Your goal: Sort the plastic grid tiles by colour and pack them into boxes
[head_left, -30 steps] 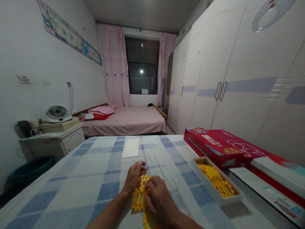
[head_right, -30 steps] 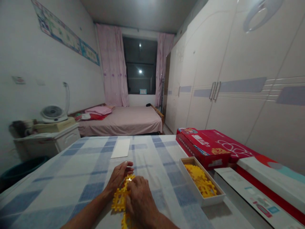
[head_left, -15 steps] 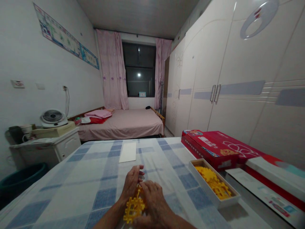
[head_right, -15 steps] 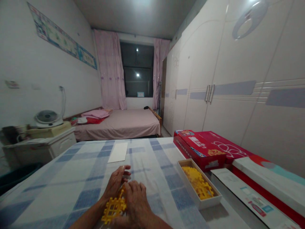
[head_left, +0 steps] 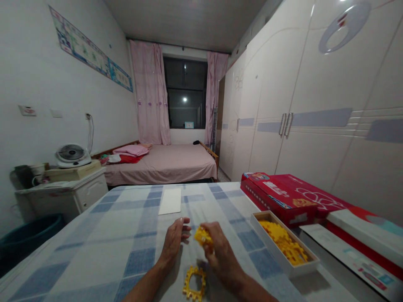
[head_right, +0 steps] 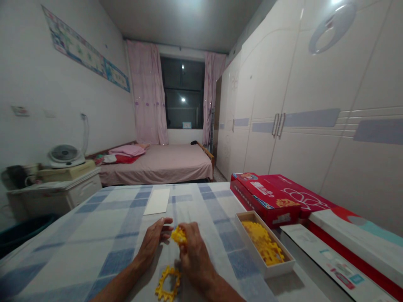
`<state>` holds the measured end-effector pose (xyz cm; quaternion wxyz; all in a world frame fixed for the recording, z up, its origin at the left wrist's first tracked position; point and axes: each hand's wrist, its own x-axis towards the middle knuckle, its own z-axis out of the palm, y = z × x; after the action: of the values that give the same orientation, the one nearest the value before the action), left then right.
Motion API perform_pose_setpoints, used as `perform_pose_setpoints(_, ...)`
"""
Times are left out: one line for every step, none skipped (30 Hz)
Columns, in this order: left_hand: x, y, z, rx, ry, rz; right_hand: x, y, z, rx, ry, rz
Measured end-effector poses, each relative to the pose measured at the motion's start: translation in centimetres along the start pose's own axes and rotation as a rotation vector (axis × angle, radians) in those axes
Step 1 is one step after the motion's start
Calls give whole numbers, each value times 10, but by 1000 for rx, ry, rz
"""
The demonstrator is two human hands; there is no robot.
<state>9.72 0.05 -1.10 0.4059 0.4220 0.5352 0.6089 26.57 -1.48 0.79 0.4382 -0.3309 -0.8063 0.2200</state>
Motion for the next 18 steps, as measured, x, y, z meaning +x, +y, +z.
perform_pose_setpoints(0, -1, 0, -3, -3, -11, 6, 1, -16, -27, 65, 16)
perform_pose_setpoints(1, -2, 0, -5, -5, -18, 11, 3, -34, -61, 131, 42)
perform_pose_setpoints(1, -2, 0, -3, -5, -20, 17, 7, -55, -102, 197, 90)
perform_pose_setpoints(1, -3, 0, 2, -7, -16, 21, 12, -76, -150, 259, 146)
perform_pose_setpoints(1, -3, -1, 13, -11, -11, 24, 19, -98, -197, 304, 204)
perform_pose_setpoints(1, -4, -1, 27, -18, -5, 26, 28, -118, -245, 349, 271)
perform_pose_setpoints(1, -4, -2, 43, -27, -1, 26, 37, -137, -275, 357, 338)
perform_pose_setpoints(2, -3, -3, 57, -34, 2, 25, 47, -153, -310, 361, 415)
perform_pose_setpoints(2, -3, -3, 67, -40, 5, 22, 56, -166, -330, 353, 470)
perform_pose_setpoints(2, -2, -3, 74, -45, 5, 19, 64, -177, -339, 335, 512)
perform_pose_setpoints(2, -1, -3, 80, -50, 2, 15, 71, -184, -339, 312, 537)
perform_pose_setpoints(2, 0, -3, 85, -54, -4, 12, 76, -188, -330, 284, 544)
perform_pose_setpoints(2, 1, -4, 92, -57, -14, 9, 80, -191, -321, 256, 541)
perform_pose_setpoints(1, 2, -4, 101, -58, -25, 7, 82, -191, -316, 231, 533)
perform_pose_setpoints(1, 3, -4, 110, -60, -32, 6, 84, -191, -319, 211, 521)
perform_pose_setpoints(1, 3, -4, 118, -60, -35, 5, 85, -190, -329, 197, 508)
perform_pose_setpoints(0, 4, -4, 123, -60, -31, 5, 85, -190, -346, 191, 498)
perform_pose_setpoints(0, 4, -4, 127, -62, -26, 4, 85, -189, -369, 193, 490)
